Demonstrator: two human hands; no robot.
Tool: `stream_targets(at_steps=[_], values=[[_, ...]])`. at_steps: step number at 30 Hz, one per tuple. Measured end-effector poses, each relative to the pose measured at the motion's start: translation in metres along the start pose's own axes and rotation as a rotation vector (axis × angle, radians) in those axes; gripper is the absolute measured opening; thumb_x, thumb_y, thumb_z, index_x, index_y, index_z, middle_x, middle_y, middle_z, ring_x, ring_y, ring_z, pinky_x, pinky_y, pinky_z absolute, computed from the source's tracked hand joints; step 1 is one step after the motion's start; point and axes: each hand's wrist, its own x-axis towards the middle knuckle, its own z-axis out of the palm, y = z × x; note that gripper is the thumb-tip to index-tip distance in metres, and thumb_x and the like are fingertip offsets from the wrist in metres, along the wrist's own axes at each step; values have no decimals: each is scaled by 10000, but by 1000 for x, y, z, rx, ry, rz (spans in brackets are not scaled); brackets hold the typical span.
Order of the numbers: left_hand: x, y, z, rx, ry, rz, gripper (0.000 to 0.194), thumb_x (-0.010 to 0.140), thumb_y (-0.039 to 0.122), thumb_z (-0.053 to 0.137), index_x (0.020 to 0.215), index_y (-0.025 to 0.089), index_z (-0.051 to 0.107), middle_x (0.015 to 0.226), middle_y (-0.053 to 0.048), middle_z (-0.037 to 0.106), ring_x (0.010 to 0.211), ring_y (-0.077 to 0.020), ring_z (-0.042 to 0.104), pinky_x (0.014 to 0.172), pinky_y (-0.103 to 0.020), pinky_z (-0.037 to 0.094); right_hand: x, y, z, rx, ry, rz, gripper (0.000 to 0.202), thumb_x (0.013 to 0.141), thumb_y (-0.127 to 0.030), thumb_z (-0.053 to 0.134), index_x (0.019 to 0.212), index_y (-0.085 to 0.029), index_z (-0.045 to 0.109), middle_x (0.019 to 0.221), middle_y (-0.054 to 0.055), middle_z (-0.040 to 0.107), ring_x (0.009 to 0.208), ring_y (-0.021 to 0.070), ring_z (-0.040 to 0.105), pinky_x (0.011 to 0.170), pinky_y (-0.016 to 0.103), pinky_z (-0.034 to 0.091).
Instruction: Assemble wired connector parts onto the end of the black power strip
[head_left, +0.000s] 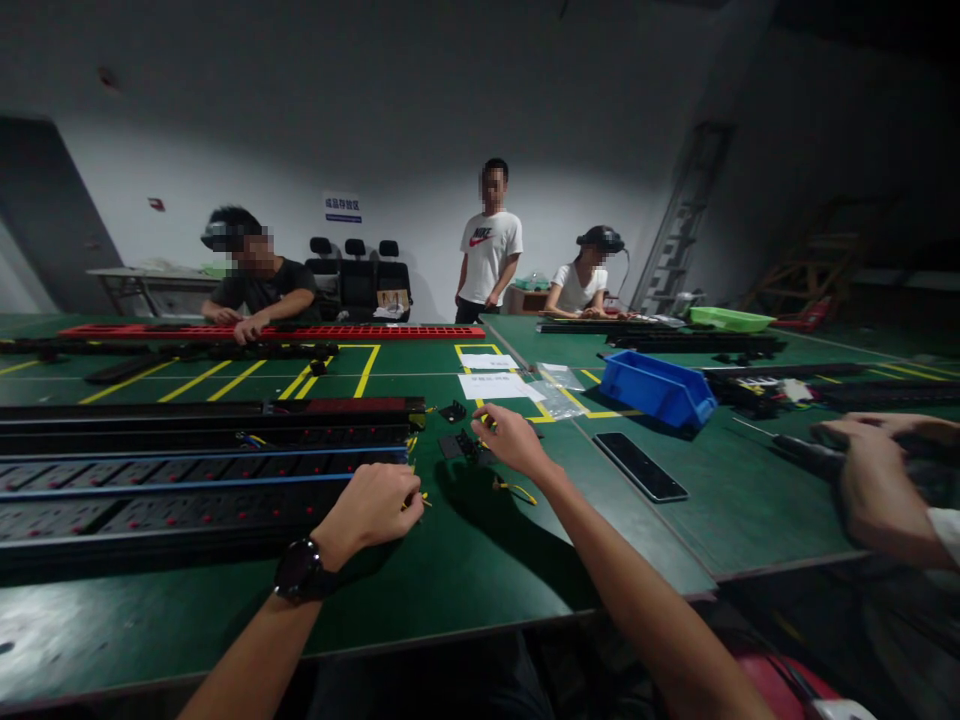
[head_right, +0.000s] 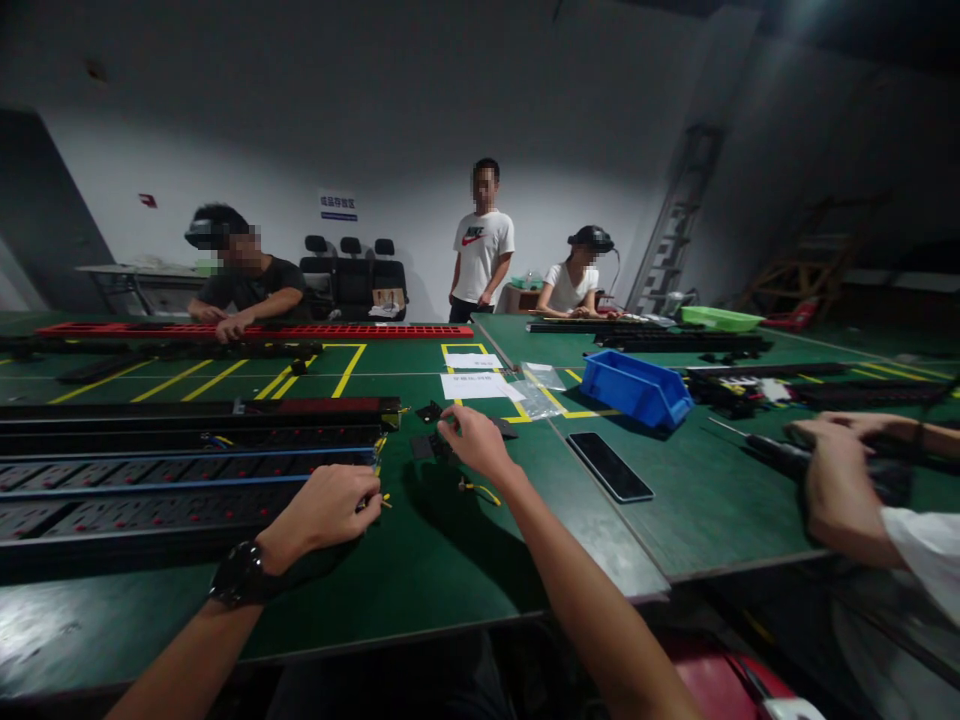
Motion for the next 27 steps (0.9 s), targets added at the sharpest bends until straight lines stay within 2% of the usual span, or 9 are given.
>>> stream_targets(at_steps=[3, 5, 8, 14, 18, 20, 22, 24, 27], values=[[0, 1, -2, -16, -2, -7, 297, 920, 316, 507, 717, 177, 673, 788, -64, 700, 669, -165, 601, 596, -281, 340, -1, 11, -8, -228, -81, 63, 251, 969, -378, 585, 1118, -217, 707, 1059, 89, 709, 912, 207, 651, 741, 275, 414], [0, 2, -4, -23, -5, -11, 325, 927, 354, 509, 710, 176, 672, 771, -62, 690, 653, -160, 587, 588, -279, 331, -1, 18, -10, -318, -133, 85, 279, 979, -410, 571, 1103, -213, 725, 1076, 108, 708, 943, 230, 661, 746, 284, 425], [0, 2, -5, -29, -10, -16, 358, 930, 407, 519, 696, 176, 661, 752, -58, 679, 636, -159, 575, 580, -278, 328, 0, 24, -12, -409, -183, 131, 288, 991, -370, 535, 1085, -195, 744, 1092, 135, 710, 974, 256, 668, 754, 303, 440], [-1, 1, -2, -42, 56, 14, 397, 919, 464, 538, 662, 177, 638, 712, -47, 647, 644, -157, 579, 579, -282, 320, 2, 40, -26, -434, -133, 318, 343, 1018, -222, 423, 1164, -184, 730, 1167, 175, 694, 1037, 280, 669, 840, 363, 452], [0, 1, -2, -35, 29, 1, 389, 920, 462, 539, 677, 177, 646, 727, -52, 655, 636, -155, 556, 581, -282, 300, 2, 63, -39, -483, -73, 441, 418, 991, -151, 408, 1316, -188, 668, 1286, 198, 639, 1119, 303, 644, 891, 388, 457], [0, 1, -2, -34, 15, -8, 378, 919, 452, 541, 681, 179, 648, 733, -52, 660, 627, -153, 544, 576, -282, 280, 1, 73, -41, -520, -77, 456, 437, 982, -135, 398, 1326, -173, 665, 1307, 206, 622, 1169, 316, 614, 905, 392, 457], [0, 0, -2, -42, 17, -7, 368, 914, 446, 546, 682, 180, 649, 729, -50, 663, 618, -148, 536, 576, -282, 270, 2, 80, -40, -552, -99, 451, 413, 1000, -181, 393, 1283, -151, 692, 1295, 219, 626, 1195, 331, 592, 918, 400, 452], [0, 0, -2, -51, 31, -2, 368, 910, 446, 548, 675, 179, 643, 719, -48, 661, 614, -143, 539, 578, -282, 272, 3, 82, -35, -555, -115, 438, 411, 1025, -315, 415, 1253, -137, 707, 1286, 233, 634, 1198, 348, 585, 926, 413, 450], [0, -1, -2, -60, 41, 2, 368, 909, 438, 543, 661, 181, 630, 702, -45, 653, 621, -147, 556, 581, -286, 284, 5, 81, -27, -517, -136, 381, 495, 995, -511, 492, 1291, -161, 680, 1284, 216, 654, 1184, 345, 593, 921, 408, 456]])
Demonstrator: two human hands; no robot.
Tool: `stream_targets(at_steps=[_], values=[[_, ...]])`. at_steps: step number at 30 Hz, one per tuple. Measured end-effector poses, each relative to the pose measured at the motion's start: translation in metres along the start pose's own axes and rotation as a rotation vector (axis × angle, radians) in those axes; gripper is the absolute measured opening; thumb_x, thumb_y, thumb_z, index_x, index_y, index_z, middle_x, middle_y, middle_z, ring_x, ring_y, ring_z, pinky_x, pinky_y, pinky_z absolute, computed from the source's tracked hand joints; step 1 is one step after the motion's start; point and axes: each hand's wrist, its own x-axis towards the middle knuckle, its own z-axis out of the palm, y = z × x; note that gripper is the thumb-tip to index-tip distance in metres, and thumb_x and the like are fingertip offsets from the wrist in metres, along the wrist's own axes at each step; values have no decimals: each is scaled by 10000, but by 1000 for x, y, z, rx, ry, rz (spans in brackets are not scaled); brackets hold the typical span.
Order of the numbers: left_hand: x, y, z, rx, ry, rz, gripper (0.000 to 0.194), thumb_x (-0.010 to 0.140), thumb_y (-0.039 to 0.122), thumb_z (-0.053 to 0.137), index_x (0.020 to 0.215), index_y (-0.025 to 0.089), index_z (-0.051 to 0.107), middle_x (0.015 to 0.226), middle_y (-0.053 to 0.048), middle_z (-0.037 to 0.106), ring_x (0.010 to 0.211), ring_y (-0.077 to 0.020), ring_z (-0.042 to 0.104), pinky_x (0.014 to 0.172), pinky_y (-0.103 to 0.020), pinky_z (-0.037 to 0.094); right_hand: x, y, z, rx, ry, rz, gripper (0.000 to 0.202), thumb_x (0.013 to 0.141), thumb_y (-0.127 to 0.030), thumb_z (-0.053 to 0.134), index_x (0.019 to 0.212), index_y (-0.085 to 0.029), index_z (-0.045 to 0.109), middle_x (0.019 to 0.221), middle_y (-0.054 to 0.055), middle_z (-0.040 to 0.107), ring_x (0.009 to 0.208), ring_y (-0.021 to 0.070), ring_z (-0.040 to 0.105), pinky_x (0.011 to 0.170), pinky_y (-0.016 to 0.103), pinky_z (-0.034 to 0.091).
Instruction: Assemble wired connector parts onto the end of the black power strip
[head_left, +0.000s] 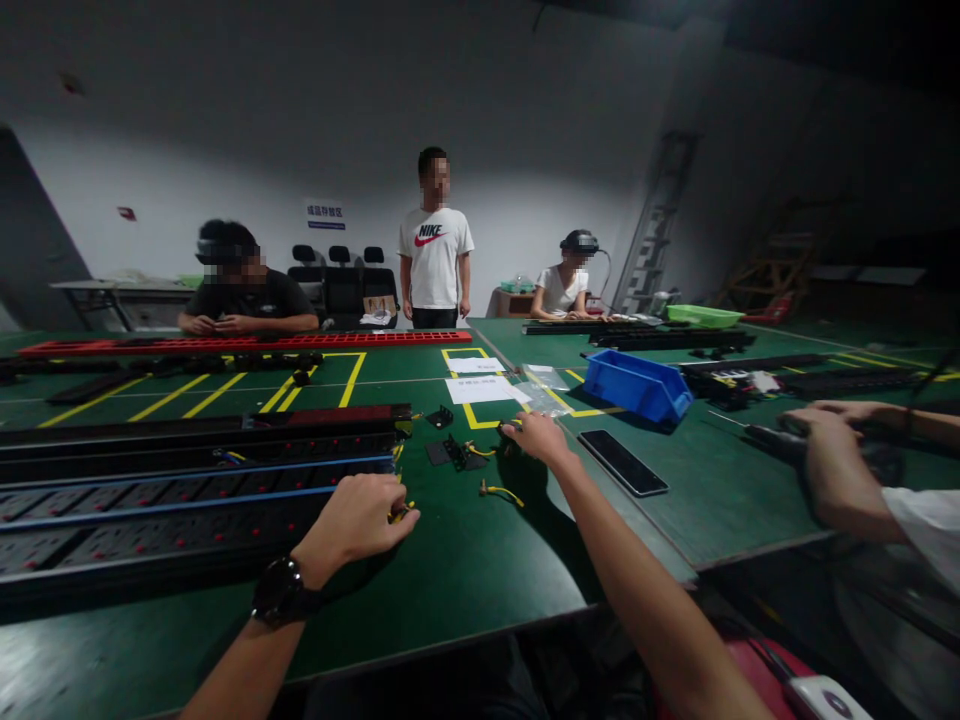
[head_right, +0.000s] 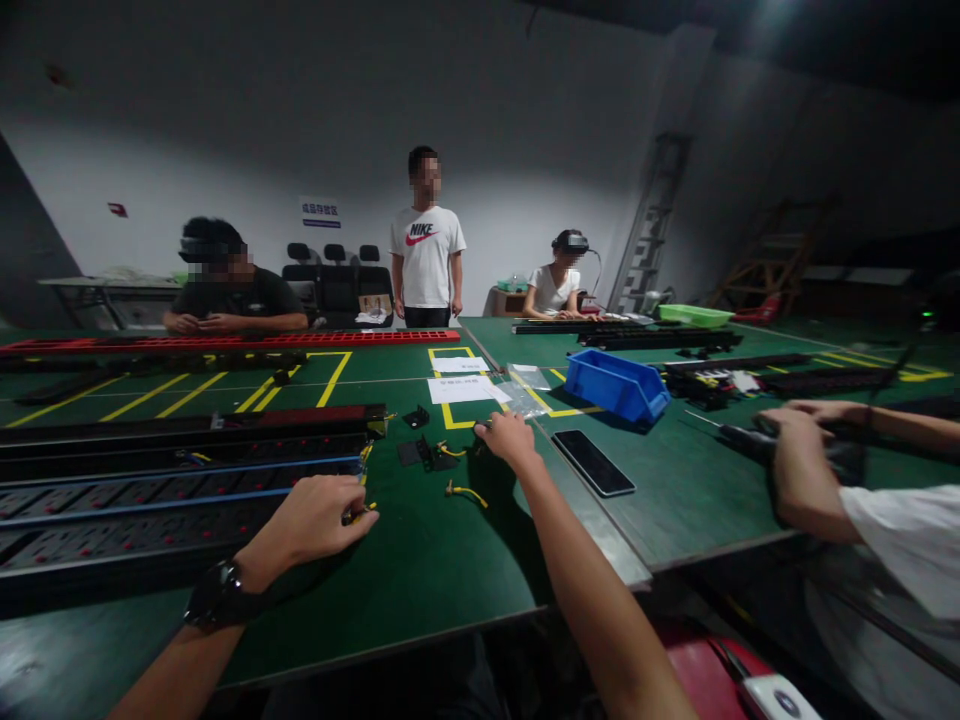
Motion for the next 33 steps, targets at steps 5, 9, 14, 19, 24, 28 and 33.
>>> stream_targets(at_steps=[5, 9, 14, 19, 24, 28, 33], values=[[0, 1, -1, -3, -15, -11, 371, 911, 442, 539, 666, 181, 635, 707, -42, 651, 628, -150, 559, 582, -284, 288, 0, -3, 6, 18, -55, -38, 384, 988, -416, 540, 1260, -193, 692, 1234, 187, 699, 1099, 312, 632, 862, 394, 449], [0, 1, -1, 0, -29, -15, 374, 913, 449, 543, 676, 178, 643, 725, -46, 658, 635, -150, 558, 584, -288, 269, -1, 1, 8, -6, -27, 78, 348, 1015, -296, 467, 1163, -119, 727, 1199, 256, 692, 1107, 353, 622, 886, 464, 423], [0, 0, 1, 14, -23, -12, 384, 924, 454, 534, 675, 180, 636, 732, -48, 667, 661, -161, 572, 587, -297, 246, -5, -8, 4, 14, 99, 37, 345, 1011, -322, 497, 1227, -135, 690, 1262, 240, 660, 1180, 362, 563, 941, 475, 409], [0, 1, 0, 7, -31, -23, 368, 915, 440, 548, 672, 178, 634, 726, -47, 669, 650, -161, 570, 586, -299, 246, -19, -46, 0, 148, 134, -305, 408, 1007, -464, 540, 1296, -209, 676, 1249, 135, 669, 1183, 289, 542, 965, 387, 408], [0, 2, -2, -3, -31, -26, 364, 910, 447, 559, 680, 176, 637, 732, -48, 668, 646, -156, 563, 588, -285, 267, -36, -76, 8, 151, 84, -522, 443, 963, -542, 602, 1268, -235, 697, 1205, 126, 673, 1165, 291, 552, 950, 395, 414], [0, 1, -1, 7, -32, -23, 366, 916, 450, 552, 685, 179, 636, 748, -51, 672, 669, -166, 581, 593, -286, 284, -38, -76, 13, 89, 79, -545, 391, 970, -463, 614, 1250, -205, 699, 1167, 116, 687, 1134, 282, 575, 924, 372, 427], [-1, 1, 1, 1, -19, -19, 360, 917, 447, 557, 682, 184, 629, 754, -48, 671, 685, -175, 590, 602, -292, 291, -31, -63, 10, 8, 76, -509, 312, 978, -302, 577, 1254, -241, 708, 1153, 96, 710, 1128, 278, 580, 939, 362, 425]])
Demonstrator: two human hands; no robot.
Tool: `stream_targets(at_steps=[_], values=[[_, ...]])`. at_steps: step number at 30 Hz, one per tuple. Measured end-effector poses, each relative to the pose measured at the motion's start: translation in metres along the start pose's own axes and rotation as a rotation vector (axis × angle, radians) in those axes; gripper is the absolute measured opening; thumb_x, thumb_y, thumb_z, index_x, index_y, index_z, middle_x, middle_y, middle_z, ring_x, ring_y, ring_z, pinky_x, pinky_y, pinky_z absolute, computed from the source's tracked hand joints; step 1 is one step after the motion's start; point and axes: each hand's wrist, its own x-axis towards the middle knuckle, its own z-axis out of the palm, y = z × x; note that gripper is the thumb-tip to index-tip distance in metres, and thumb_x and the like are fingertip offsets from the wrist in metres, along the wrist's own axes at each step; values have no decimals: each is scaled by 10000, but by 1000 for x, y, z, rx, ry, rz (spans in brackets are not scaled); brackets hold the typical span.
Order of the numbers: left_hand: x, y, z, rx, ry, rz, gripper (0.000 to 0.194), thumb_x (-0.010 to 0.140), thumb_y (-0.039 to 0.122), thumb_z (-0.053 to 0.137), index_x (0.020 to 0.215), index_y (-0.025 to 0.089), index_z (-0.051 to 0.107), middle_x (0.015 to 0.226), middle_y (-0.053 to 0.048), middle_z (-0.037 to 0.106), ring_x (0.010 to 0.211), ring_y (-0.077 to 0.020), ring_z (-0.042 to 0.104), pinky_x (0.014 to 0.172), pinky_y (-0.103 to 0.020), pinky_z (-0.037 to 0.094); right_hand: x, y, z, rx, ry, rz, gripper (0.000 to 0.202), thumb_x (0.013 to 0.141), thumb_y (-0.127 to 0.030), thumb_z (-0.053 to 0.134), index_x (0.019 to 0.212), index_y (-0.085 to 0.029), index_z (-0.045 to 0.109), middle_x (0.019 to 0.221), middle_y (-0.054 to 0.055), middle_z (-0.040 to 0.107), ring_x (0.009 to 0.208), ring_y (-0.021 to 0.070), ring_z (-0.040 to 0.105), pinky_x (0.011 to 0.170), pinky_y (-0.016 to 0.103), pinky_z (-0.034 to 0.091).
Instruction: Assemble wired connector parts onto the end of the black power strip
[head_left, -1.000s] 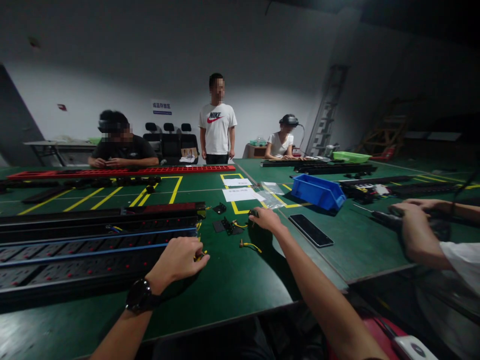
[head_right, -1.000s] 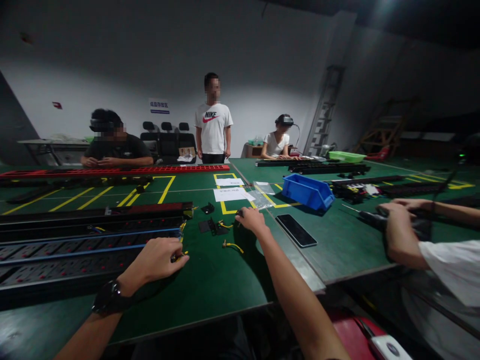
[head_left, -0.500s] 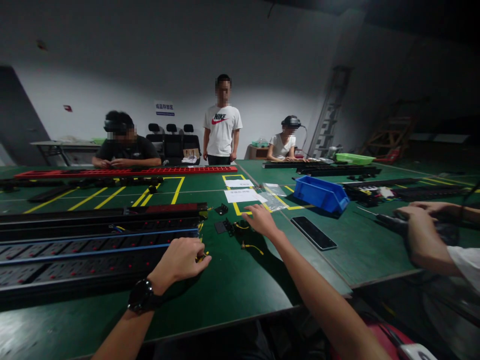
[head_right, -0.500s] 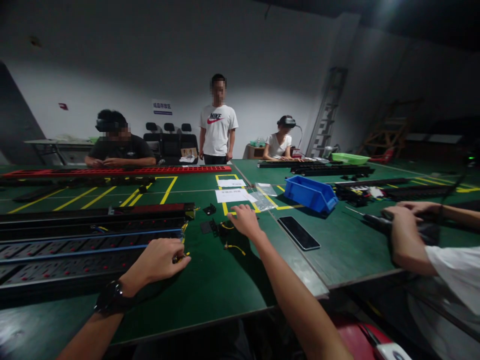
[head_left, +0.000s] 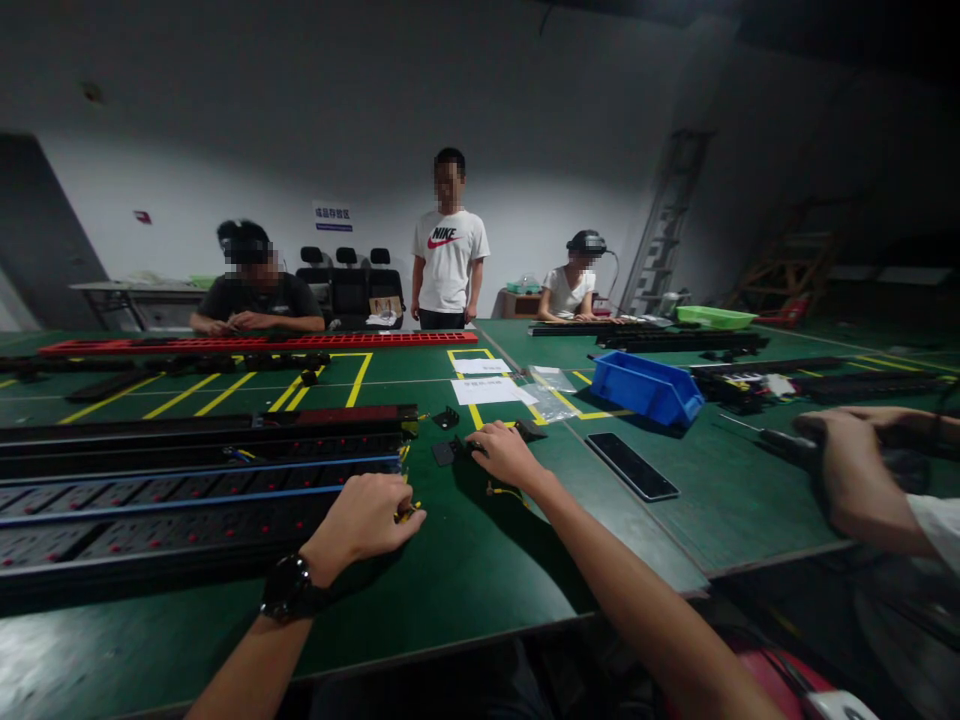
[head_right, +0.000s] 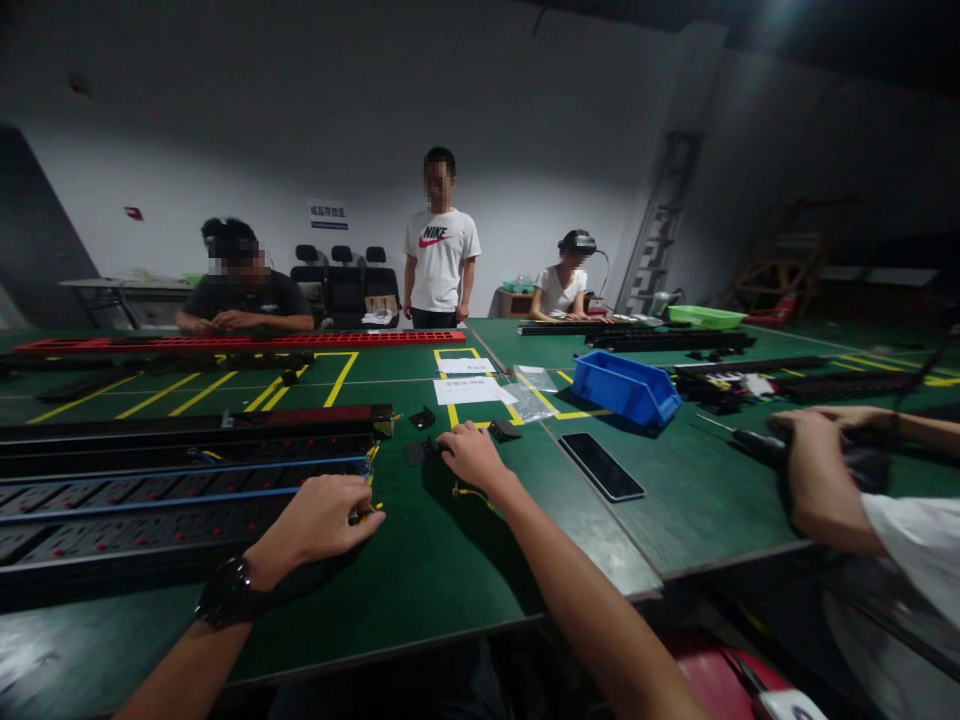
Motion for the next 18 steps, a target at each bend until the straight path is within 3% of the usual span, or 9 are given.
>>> stream_targets(at_steps=[6, 11, 14, 18], values=[[0, -1, 2, -3, 0, -1, 361, 913, 449, 557, 681, 185, 637, 730, -41, 664, 659, -164, 572, 592, -294, 265, 0, 3, -1, -52, 73, 90, 395, 1008, -233, 475, 1360, -215, 652, 1282, 126, 676, 1188, 297, 572, 985, 421, 435], [0, -1, 2, 15, -1, 4, 361, 913, 448, 555, 681, 186, 639, 724, -38, 666, 649, -162, 574, 584, -293, 248, 4, -21, 12, 53, 74, -230, 521, 1053, -347, 422, 1530, -142, 469, 1572, 135, 471, 1434, 275, 431, 1165, 424, 350], [1, -1, 1, 18, -8, -1, 355, 914, 439, 559, 673, 188, 631, 718, -36, 666, 649, -169, 580, 580, -296, 245, 8, -30, 21, 48, -2, -318, 537, 1073, -413, 362, 1454, -85, 551, 1524, 172, 520, 1457, 289, 417, 1191, 431, 332], [1, -1, 1, 19, -10, 0, 357, 920, 441, 556, 677, 190, 629, 732, -39, 674, 676, -180, 598, 590, -293, 258, 14, -19, 27, -11, -43, -248, 541, 1082, -446, 322, 1316, -88, 654, 1384, 178, 637, 1427, 296, 453, 1194, 436, 321]])
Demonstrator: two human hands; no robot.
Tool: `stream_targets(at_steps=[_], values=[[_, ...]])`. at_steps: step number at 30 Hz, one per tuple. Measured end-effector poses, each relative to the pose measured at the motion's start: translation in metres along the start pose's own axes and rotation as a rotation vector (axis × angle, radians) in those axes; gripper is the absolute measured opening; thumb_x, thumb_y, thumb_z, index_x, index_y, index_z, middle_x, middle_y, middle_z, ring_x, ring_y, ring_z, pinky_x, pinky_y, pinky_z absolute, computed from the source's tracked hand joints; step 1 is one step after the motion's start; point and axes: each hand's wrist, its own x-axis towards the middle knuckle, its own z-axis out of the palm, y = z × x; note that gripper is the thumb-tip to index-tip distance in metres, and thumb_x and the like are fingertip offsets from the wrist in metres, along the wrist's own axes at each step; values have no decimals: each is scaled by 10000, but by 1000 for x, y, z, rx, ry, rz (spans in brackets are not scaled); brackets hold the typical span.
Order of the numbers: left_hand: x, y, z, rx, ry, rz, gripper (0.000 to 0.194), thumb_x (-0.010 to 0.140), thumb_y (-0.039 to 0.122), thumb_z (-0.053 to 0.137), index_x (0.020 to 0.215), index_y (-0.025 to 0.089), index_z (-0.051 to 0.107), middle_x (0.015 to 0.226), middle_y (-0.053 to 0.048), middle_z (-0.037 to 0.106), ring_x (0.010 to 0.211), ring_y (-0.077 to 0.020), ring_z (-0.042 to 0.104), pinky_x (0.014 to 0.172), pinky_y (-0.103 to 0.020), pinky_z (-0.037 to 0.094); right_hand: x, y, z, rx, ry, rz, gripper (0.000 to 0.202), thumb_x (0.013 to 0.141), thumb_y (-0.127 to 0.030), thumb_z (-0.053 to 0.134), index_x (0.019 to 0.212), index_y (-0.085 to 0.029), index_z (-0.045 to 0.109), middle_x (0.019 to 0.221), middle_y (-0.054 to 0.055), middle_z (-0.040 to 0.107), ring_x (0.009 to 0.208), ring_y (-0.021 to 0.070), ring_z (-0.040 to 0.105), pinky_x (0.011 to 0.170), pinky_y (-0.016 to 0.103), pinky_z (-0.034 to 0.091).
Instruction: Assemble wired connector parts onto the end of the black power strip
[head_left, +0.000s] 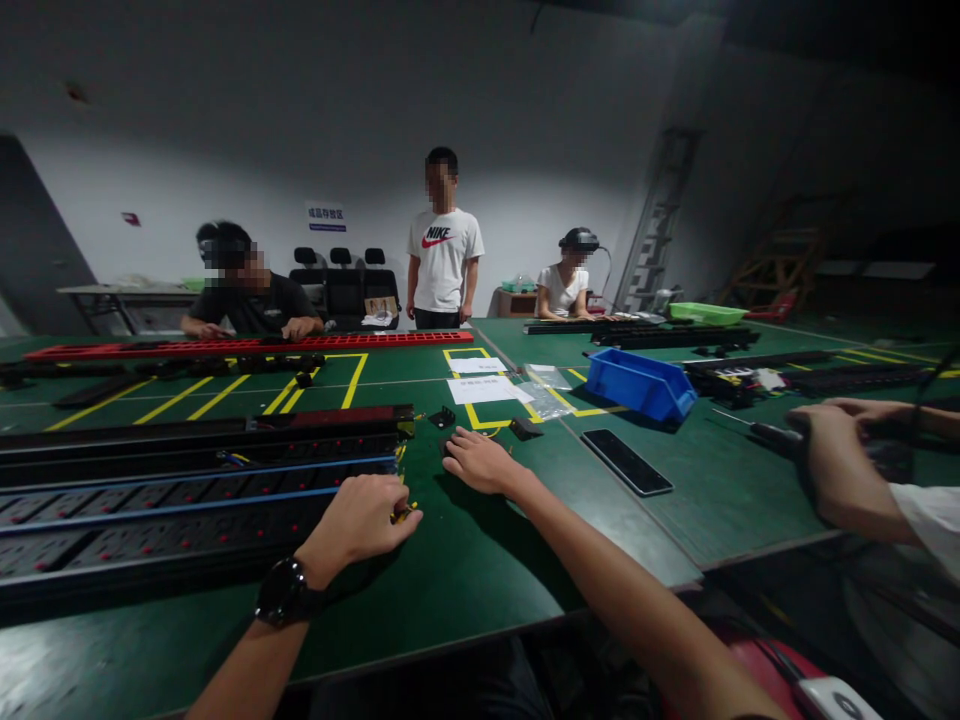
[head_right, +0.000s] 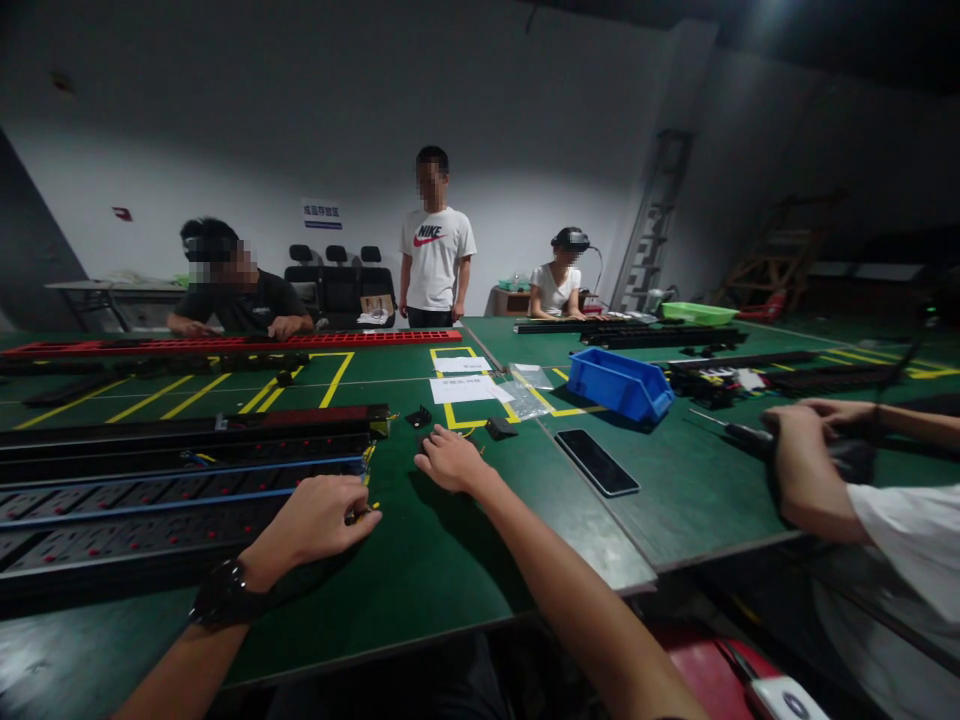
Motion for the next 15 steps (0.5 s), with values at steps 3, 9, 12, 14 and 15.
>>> stream_targets(at_steps=[3, 9, 12, 14, 15], values=[[0, 0, 0, -9, 4, -3, 349, 917, 440, 566, 683, 189, 636, 747, -42, 679, 686, -180, 600, 598, -287, 274, -1, 16, 1, -40, -18, 141, 515, 1083, -433, 320, 1270, -103, 668, 1337, 186, 660, 1418, 303, 459, 1197, 459, 296], [1, 1, -1, 2, -17, -11, 363, 923, 452, 552, 686, 190, 634, 739, -40, 676, 676, -176, 595, 593, -293, 260, -3, 37, -10, -36, -31, 356, 443, 1069, -364, 340, 1345, -175, 631, 1410, 147, 621, 1415, 297, 447, 1180, 468, 291], [0, 0, 0, 10, -18, -6, 375, 928, 458, 540, 683, 189, 634, 748, -41, 676, 689, -175, 602, 596, -294, 262, -9, 44, -24, -69, 45, 495, 404, 1025, -247, 398, 1362, -216, 619, 1361, 125, 647, 1292, 274, 544, 1094, 407, 373], [0, 0, 0, 10, -8, 0, 379, 929, 460, 535, 684, 189, 637, 751, -41, 676, 695, -174, 605, 597, -296, 264, -14, 49, -33, -93, 63, 582, 377, 1004, -222, 425, 1302, -204, 655, 1278, 131, 684, 1212, 276, 586, 1022, 384, 413], [0, 0, 1, 9, -3, 1, 380, 928, 461, 536, 684, 190, 639, 749, -40, 674, 693, -173, 605, 596, -297, 264, -17, 51, -36, -95, 54, 601, 354, 1002, -237, 439, 1262, -198, 677, 1234, 132, 701, 1175, 276, 604, 990, 375, 427]])
